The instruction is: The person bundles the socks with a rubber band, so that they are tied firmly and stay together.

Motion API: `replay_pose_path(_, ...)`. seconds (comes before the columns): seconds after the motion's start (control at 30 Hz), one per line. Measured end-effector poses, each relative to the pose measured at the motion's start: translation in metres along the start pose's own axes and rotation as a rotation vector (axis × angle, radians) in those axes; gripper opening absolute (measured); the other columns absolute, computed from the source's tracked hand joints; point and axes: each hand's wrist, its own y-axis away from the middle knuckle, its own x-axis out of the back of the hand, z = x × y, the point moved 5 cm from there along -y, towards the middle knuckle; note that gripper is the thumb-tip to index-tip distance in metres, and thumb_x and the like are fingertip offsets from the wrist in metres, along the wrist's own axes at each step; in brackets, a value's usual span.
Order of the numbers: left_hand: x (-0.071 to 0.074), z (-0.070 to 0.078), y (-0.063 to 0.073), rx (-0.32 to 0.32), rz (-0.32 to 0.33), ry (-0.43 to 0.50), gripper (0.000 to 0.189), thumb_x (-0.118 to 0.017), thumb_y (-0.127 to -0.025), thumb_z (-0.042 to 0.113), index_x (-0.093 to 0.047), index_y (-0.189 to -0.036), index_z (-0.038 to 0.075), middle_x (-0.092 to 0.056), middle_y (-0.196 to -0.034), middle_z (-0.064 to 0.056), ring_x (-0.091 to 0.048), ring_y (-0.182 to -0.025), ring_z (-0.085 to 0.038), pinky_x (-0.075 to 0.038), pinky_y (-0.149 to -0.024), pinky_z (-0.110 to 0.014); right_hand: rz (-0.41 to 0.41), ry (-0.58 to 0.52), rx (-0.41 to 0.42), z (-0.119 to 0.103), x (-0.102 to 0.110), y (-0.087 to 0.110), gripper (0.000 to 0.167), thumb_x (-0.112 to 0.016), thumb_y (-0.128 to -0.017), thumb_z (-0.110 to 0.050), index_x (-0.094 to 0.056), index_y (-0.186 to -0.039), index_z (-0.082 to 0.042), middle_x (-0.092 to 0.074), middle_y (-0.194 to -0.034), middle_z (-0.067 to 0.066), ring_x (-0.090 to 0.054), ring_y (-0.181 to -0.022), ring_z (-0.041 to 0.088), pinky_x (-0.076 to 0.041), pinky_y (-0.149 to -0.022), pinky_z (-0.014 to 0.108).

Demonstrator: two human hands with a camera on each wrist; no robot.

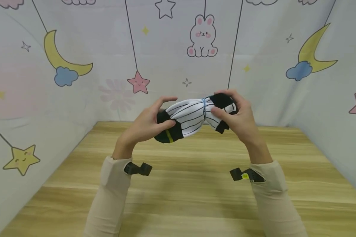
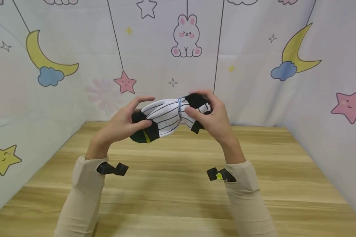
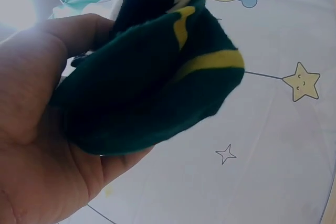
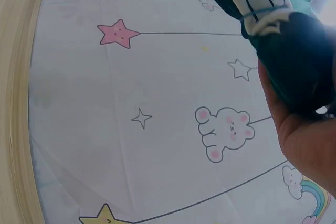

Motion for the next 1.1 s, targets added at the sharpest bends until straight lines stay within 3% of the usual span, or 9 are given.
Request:
replay_pose_path(0.23,0.008,0.001,0.002,0.005,0.03,0.023,0.062,-0.065,-0.095,0.008,-0.039,-0.148,0.023,-0.066,-0.119,-0.013,-0.07,-0.097,-0.024,-0.059,-0.075,-0.038,-0.255,0.032,-0.073,-0.001,0.002,0.003,0.062,-0.078,-0.083,0.0,-0.054,-0.139,-0.014,-0.056,-0.117,0.019,-0.063,-0.089,0.027,-0.059,-0.067,0.035)
replay_pose_path(0.43,0.012,-0.002,0.005,0.011,0.027,0.032,0.062,-0.065,-0.094,0.006,-0.039,-0.148,0.022,-0.068,-0.114,-0.014,-0.069,-0.097,-0.023,-0.058,-0.075,-0.038,-0.405,0.111,-0.1,0.001,0.002,0.007,0.059,-0.078,-0.084,-0.001,-0.054,-0.137,-0.01,-0.06,-0.11,0.018,-0.064,-0.086,0.03,-0.058,-0.066,0.036)
replay_pose_path(0.7,0.013,-0.007,0.007,0.035,0.015,0.016,0.063,-0.067,-0.094,0.007,-0.039,-0.148,0.024,-0.068,-0.113,-0.014,-0.069,-0.094,-0.025,-0.059,-0.074,-0.04,-0.438,0.164,-0.058,0.005,0.004,0.006,0.058,-0.074,-0.09,-0.003,-0.05,-0.142,-0.011,-0.06,-0.114,0.017,-0.065,-0.088,0.028,-0.057,-0.07,0.033)
replay_pose_path(0.87,0.014,-0.009,0.008,0.046,-0.007,0.034,0.063,-0.067,-0.095,0.008,-0.037,-0.149,0.023,-0.068,-0.112,-0.017,-0.07,-0.091,-0.027,-0.06,-0.072,-0.04,-0.403,0.165,-0.034,0.007,0.009,0.006,0.06,-0.067,-0.094,-0.002,-0.044,-0.148,-0.016,-0.059,-0.117,0.017,-0.067,-0.088,0.027,-0.059,-0.071,0.033)
replay_pose_path(0.93,0.016,-0.01,0.007,0.049,-0.008,0.039,0.063,-0.066,-0.095,0.008,-0.037,-0.148,0.023,-0.068,-0.111,-0.017,-0.071,-0.089,-0.027,-0.06,-0.071,-0.04,-0.39,0.171,-0.025,0.007,0.011,0.006,0.053,-0.065,-0.096,-0.002,-0.048,-0.145,-0.015,-0.056,-0.121,0.015,-0.067,-0.086,0.027,-0.058,-0.071,0.032)
replay_pose_path(1.1,0.018,-0.012,0.007,0.06,-0.016,0.045,0.062,-0.067,-0.096,0.009,-0.037,-0.149,0.022,-0.068,-0.109,-0.018,-0.071,-0.086,-0.027,-0.06,-0.07,-0.04,-0.404,0.206,-0.035,0.007,0.012,0.006,0.027,-0.063,-0.099,-0.006,-0.064,-0.125,-0.008,-0.059,-0.117,0.014,-0.065,-0.068,0.024,-0.054,-0.055,0.031)
